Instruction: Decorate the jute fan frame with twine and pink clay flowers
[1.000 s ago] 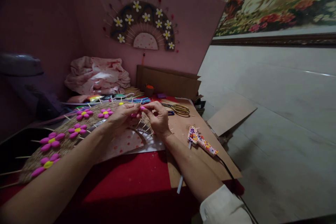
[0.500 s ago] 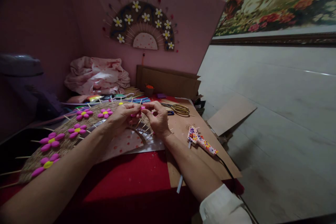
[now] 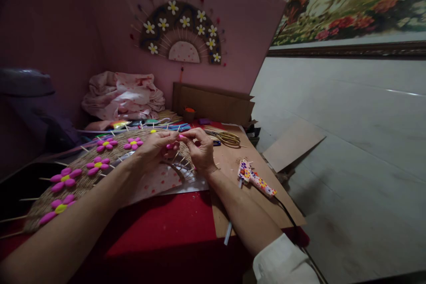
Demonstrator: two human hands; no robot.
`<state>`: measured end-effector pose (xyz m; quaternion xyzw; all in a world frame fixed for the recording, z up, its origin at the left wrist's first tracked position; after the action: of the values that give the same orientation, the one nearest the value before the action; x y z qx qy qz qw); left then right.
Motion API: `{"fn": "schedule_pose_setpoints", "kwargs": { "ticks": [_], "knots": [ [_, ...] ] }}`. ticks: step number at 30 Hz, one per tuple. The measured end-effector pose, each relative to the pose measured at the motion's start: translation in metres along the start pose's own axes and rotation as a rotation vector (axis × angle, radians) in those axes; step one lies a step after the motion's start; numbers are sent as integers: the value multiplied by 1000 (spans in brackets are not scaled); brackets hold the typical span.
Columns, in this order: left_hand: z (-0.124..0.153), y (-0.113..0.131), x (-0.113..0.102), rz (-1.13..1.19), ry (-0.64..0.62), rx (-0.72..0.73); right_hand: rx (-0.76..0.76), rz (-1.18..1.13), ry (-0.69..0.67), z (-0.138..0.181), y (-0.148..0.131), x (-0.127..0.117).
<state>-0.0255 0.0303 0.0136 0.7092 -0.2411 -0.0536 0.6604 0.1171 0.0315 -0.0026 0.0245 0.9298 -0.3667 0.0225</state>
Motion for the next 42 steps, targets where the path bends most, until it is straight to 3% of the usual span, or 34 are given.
{"fn": "schedule_pose_setpoints", "kwargs": {
  "ticks": [30,37,42],
  "knots": [
    [1,1,1,21,-36,-22,33,53,-38,2,0,0],
    [1,1,1,-86,61,-14,43,75,-14,2,-1,1],
    [0,0,0,-172,39,-7,-92,234,-57,2,-4,2]
  ]
}}
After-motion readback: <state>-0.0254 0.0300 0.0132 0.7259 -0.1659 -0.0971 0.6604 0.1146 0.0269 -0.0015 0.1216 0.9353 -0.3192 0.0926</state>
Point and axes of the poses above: each hand's wrist, its own z-axis away from the middle knuckle, its own x-axis out of the palm, y = z × x, the point moved 1 cm from there along -z, towards the middle knuckle, and after that the axes turned 7 degrees about -z, right-handed, at the moved point
